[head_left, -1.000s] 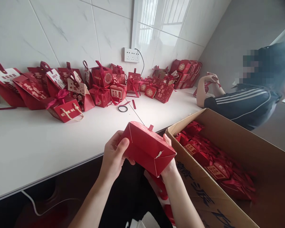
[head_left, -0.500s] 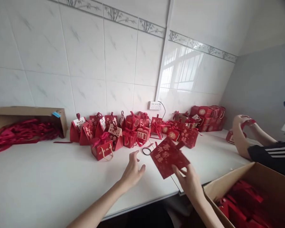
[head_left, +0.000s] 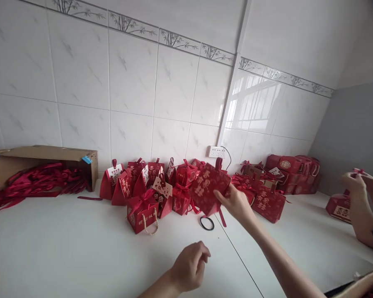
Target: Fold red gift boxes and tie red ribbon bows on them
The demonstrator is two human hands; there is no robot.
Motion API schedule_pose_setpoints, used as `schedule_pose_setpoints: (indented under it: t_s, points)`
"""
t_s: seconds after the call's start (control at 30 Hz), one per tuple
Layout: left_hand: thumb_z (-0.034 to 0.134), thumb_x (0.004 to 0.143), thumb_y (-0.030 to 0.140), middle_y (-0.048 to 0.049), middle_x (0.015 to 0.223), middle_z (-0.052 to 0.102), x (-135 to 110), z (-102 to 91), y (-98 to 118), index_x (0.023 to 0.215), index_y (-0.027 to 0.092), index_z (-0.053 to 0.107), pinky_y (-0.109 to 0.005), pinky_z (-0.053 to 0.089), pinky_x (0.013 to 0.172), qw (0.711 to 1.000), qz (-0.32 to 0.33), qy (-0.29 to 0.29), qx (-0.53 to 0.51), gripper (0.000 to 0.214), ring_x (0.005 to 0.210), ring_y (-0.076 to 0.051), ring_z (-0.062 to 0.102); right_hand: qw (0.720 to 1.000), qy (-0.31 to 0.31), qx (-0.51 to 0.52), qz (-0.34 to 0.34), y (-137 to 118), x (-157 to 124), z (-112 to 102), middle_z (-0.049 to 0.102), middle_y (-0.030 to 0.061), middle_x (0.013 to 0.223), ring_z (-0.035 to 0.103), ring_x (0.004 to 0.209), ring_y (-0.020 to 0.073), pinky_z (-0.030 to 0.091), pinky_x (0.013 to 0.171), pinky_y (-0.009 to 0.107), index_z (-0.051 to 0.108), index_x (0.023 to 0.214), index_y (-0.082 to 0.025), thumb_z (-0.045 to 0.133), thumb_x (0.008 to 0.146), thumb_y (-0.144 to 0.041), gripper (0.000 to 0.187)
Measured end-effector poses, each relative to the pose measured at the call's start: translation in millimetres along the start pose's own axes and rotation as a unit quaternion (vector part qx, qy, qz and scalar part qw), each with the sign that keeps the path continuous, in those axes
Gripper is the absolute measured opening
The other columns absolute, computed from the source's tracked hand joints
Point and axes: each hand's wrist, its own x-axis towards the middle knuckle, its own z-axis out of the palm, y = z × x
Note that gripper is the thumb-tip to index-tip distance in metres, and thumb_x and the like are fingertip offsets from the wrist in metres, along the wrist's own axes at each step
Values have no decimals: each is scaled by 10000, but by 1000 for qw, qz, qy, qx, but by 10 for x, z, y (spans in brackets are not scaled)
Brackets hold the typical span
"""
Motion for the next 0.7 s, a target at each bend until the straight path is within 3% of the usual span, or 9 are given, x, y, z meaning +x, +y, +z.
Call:
schedule_pose_setpoints:
  t_s: [0.07,0.23,0.4,0.57,0.7]
  points:
    - [371,663,32,10,619,508,-7,-24,4,826,207,433,-217,358,465,999,21,-19,24,247,506,-117,472,1000,21,4,-9,-155,357,4,676,75,771,636,660,220,456,559,302,519,863,-200,509,802,-481,288]
    - [360,637,11,2,607,540,-20,-104,-78,774,206,461,-217,338,453,995,42,11,88,259,486,-118,486,995,82,-59,-22,-346,1258,76,662,135,891,624,735,228,466,591,307,514,1006,-140,508,835,-443,347]
    - [414,658,62,28,508,465,-107,23,-246,716,199,474,-211,298,414,993,71,16,95,161,393,-96,376,994,76,-76,2,-430,1934,267,638,186,937,618,782,251,462,607,315,488,1079,-80,492,863,-393,381]
    - [467,691,147,27,500,439,-217,111,-369,669,199,484,-225,280,414,994,36,-15,97,59,384,-92,306,997,7,-76,-5,-501,2349,599,583,224,1106,605,885,240,467,666,299,442,1196,-48,475,883,-353,438]
    - [455,591,88,42,484,403,-241,61,-373,700,201,489,-228,289,434,996,-17,-61,65,161,369,-84,290,993,-78,-84,-18,-449,2296,750,540,265,1180,618,799,231,471,645,305,439,1245,-20,593,800,-447,636]
